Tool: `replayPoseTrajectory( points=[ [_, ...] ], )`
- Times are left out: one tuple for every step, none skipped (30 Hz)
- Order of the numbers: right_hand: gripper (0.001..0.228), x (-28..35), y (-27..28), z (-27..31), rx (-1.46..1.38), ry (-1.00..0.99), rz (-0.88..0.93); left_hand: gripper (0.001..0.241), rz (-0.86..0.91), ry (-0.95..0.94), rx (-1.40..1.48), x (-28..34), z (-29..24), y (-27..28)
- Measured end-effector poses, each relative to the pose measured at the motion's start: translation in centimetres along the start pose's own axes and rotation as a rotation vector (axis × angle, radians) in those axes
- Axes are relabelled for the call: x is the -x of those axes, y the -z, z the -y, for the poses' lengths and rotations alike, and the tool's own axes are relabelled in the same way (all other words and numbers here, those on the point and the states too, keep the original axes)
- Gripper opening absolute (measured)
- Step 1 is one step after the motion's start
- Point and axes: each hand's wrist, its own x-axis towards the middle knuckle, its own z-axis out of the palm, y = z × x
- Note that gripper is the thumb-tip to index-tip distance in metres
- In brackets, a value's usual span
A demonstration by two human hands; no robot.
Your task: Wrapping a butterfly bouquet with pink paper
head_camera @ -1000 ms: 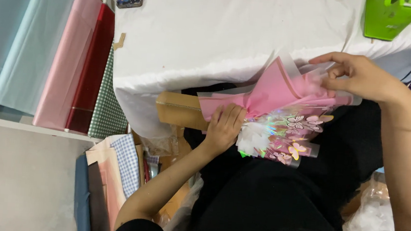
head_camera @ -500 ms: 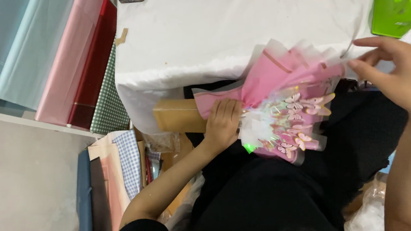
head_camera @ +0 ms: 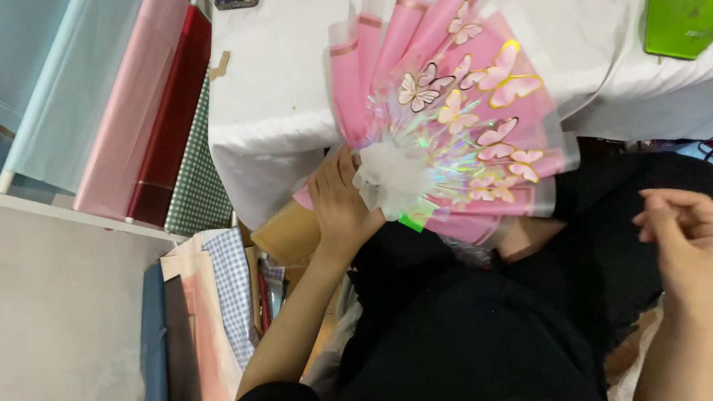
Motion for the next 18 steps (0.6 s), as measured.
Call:
replayPoseTrajectory(
  points=[
    [0.005, 0.1, -0.5, 1.0, -0.003, 0.000, -0.002, 0.070, -0.001, -0.003, -0.001, 0.7, 0.5, -0.3],
    [0.012, -0.1, -1.2, 2.1, 0.095, 0.052, 0.048, 0.073, 0.017, -0.020, 0.022, 1.1, 1.1, -0.6],
    [0.020, -0.3, -1.8, 3.2, 0.194, 0.103, 0.098, 0.076, 0.035, -0.038, 0.046, 1.4, 1.8, -1.0],
    [0.020, -1.6, -3.1, 5.3, 0.190, 0.107, 0.098, 0.076, 0.031, -0.038, 0.043, 1.9, 2.0, -1.2],
    [0.020, -3.0, -4.3, 7.4, 0.316, 0.395, 0.131, 0.076, 0.057, -0.057, 0.068, 2.3, 2.2, -1.4],
    [0.019, -4.2, -5.5, 9.4, 0.439, 0.682, 0.172, 0.078, 0.084, -0.073, 0.093, 2.9, 2.4, -1.7],
    [0.019, -5.1, -7.4, 11.7, 0.438, 0.684, 0.174, 0.078, 0.083, -0.071, 0.091, 3.5, 2.1, -1.6],
    [0.018, -6.3, -9.3, 14.1, 0.417, 0.783, 0.209, 0.082, 0.115, -0.067, 0.078, 3.8, 2.0, -1.6],
    [0.017, -7.4, -11.4, 16.6, 0.395, 0.881, 0.245, 0.087, 0.147, -0.063, 0.064, 4.1, 1.8, -1.7],
    [0.017, -8.8, -13.7, 16.9, 0.390, 0.890, 0.248, 0.087, 0.141, -0.058, 0.058, 4.5, 1.9, -2.0],
    [0.025, -10.1, -16.2, 17.2, 0.409, 0.713, 0.308, 0.084, 0.144, -0.040, 0.081, 4.9, 2.0, -2.4],
    [0.035, -11.4, -18.6, 17.4, 0.429, 0.532, 0.368, 0.081, 0.151, -0.024, 0.106, 5.3, 2.1, -2.7],
    [0.035, -11.6, -19.7, 17.4, 0.426, 0.537, 0.373, 0.081, 0.148, -0.019, 0.101, 5.0, 1.7, -2.2],
    [0.036, -11.9, -20.9, 17.4, 0.414, 0.495, 0.400, 0.071, 0.071, -0.059, 0.075, 4.5, 1.2, -1.8],
    [0.039, -12.2, -22.1, 17.4, 0.401, 0.454, 0.427, 0.062, -0.007, -0.098, 0.049, 3.9, 0.8, -1.3],
    [0.039, -12.8, -22.9, 16.5, 0.401, 0.460, 0.427, 0.062, -0.012, -0.096, 0.047, 3.8, 0.9, -1.5],
    [0.031, -13.4, -23.7, 15.5, 0.404, 0.431, 0.437, 0.056, -0.014, -0.094, 0.037, 3.7, 1.0, -1.6],
    [0.023, -13.7, -24.4, 14.3, 0.406, 0.395, 0.448, 0.051, -0.009, -0.093, 0.028, 3.8, 1.1, -1.6]
  ],
)
